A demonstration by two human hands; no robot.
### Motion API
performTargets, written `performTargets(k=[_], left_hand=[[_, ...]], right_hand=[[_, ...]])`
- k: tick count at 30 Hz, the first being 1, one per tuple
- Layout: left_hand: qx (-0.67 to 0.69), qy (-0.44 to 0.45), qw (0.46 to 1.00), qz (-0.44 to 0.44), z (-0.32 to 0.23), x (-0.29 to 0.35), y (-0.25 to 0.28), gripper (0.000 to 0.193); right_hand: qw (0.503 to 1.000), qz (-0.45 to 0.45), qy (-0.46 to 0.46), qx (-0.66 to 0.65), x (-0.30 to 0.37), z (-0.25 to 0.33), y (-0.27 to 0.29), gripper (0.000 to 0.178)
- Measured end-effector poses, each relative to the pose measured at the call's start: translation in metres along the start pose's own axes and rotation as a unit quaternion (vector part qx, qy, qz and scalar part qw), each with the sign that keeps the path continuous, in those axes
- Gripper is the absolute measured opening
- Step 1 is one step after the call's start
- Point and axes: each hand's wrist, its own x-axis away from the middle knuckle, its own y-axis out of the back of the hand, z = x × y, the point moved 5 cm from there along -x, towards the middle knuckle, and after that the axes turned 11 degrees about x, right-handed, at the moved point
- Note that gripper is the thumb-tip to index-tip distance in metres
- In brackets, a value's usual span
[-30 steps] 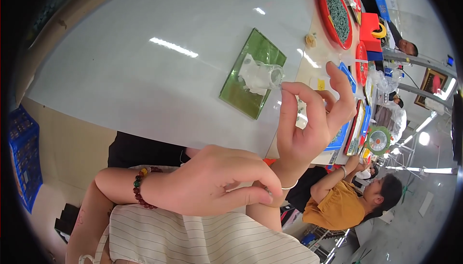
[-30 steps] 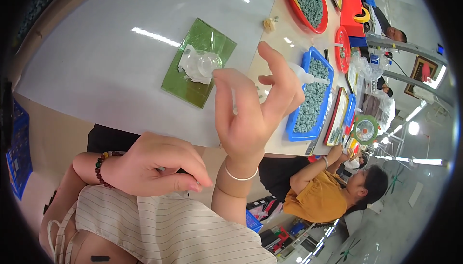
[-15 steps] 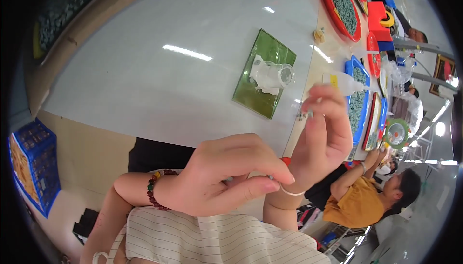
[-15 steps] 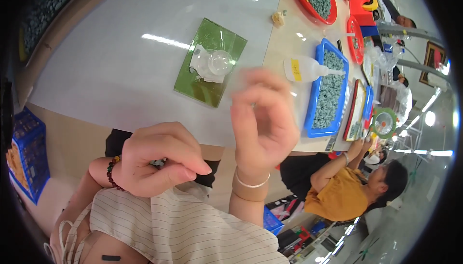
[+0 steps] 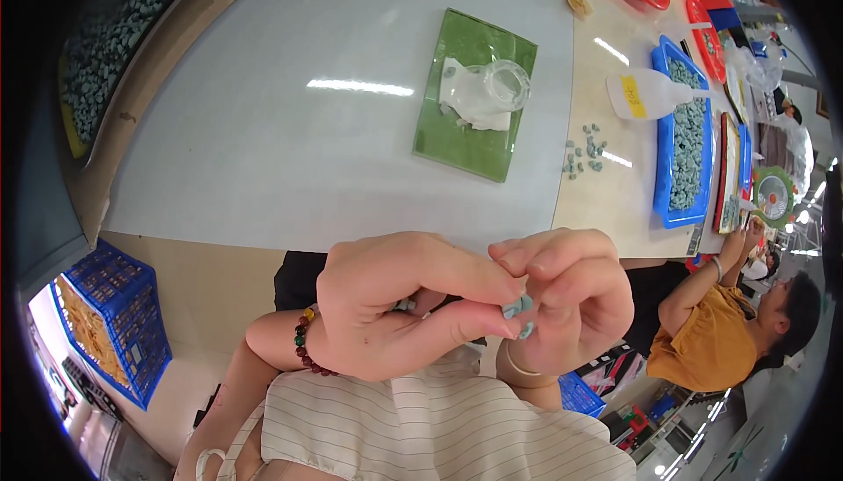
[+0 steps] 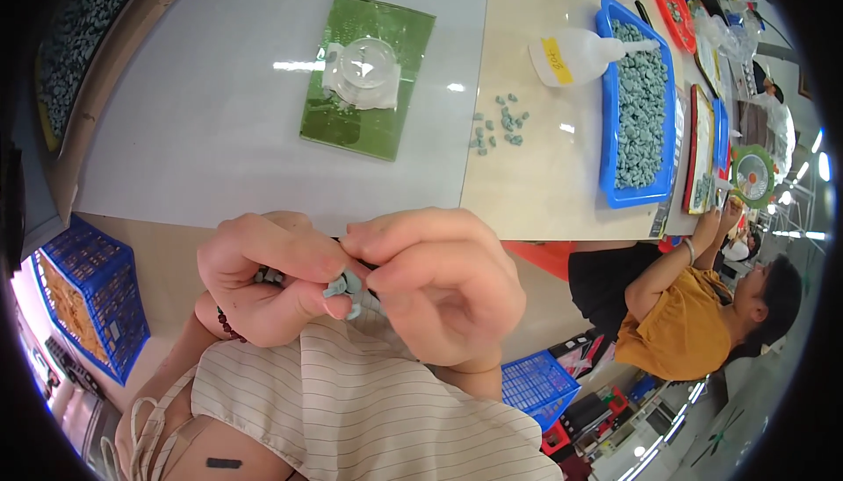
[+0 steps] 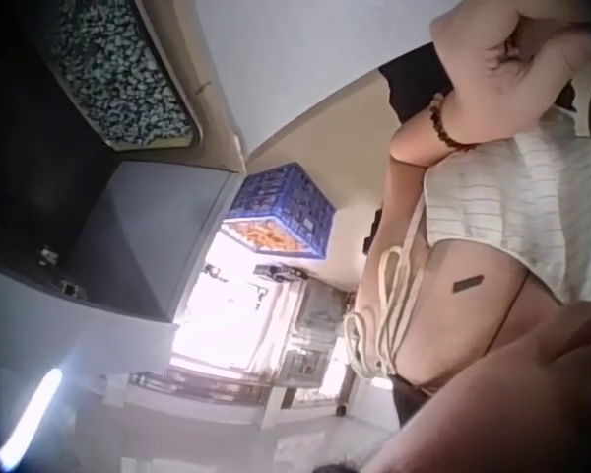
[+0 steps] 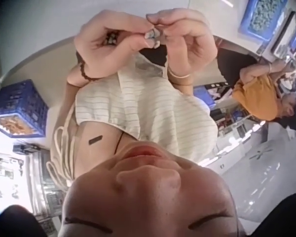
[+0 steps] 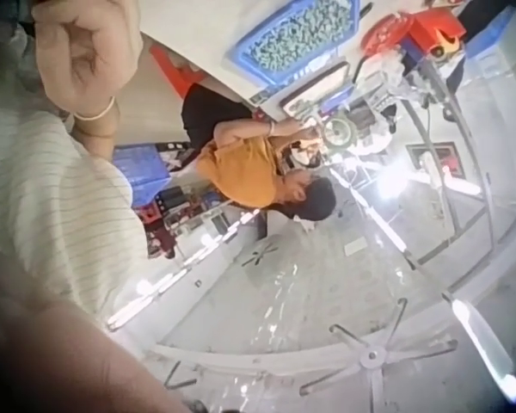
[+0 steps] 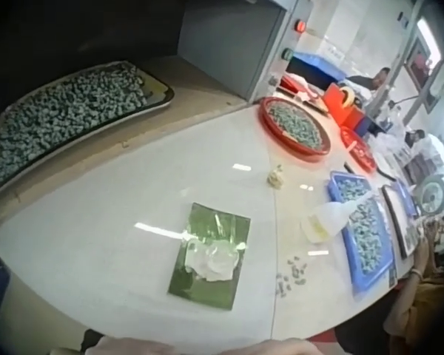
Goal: The person picks up small components from the table and fits them together by hand.
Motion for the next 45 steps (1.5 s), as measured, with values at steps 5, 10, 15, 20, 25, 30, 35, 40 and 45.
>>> performTargets(k=[5, 10, 15, 20, 25, 30, 35, 40, 45], left_hand=[[0.032, 0.048, 0.998, -0.041, 0.007, 0.002, -0.001, 0.016], [0.043, -0.020, 0.989, -0.139, 0.006, -0.005, 0.010, 0.026], [0.035, 0.016, 0.989, -0.146, -0.003, -0.008, 0.022, 0.035], [0.025, -0.032, 0.995, -0.094, -0.008, -0.009, 0.031, 0.031], [0.051, -0.055, 0.994, -0.083, -0.015, -0.001, 0.037, 0.025], [0.108, -0.050, 0.988, -0.102, -0.042, 0.012, 0.045, 0.021], [0.155, -0.036, 0.986, -0.050, -0.022, 0.011, 0.056, 0.021], [0.130, -0.049, 0.988, -0.064, -0.048, 0.022, 0.054, 0.021], [0.126, -0.053, 0.990, -0.036, -0.051, 0.026, 0.051, 0.020]], right_hand=[[0.998, -0.013, 0.036, 0.058, 0.002, 0.000, 0.004, 0.013], [0.975, -0.189, 0.090, 0.070, 0.012, -0.023, 0.051, 0.012], [0.976, -0.149, 0.147, 0.061, 0.038, -0.022, 0.067, 0.014], [0.961, 0.077, 0.160, 0.212, 0.077, -0.038, 0.027, 0.009], [0.954, 0.151, -0.035, 0.255, 0.090, -0.068, 0.004, 0.016], [0.922, 0.386, -0.007, 0.022, 0.145, -0.073, -0.055, 0.028], [0.861, 0.496, -0.111, -0.034, 0.176, -0.073, -0.078, 0.032], [0.912, 0.403, -0.009, 0.076, 0.138, -0.061, -0.067, 0.025], [0.892, 0.232, 0.054, 0.384, 0.100, -0.082, -0.032, 0.025]])
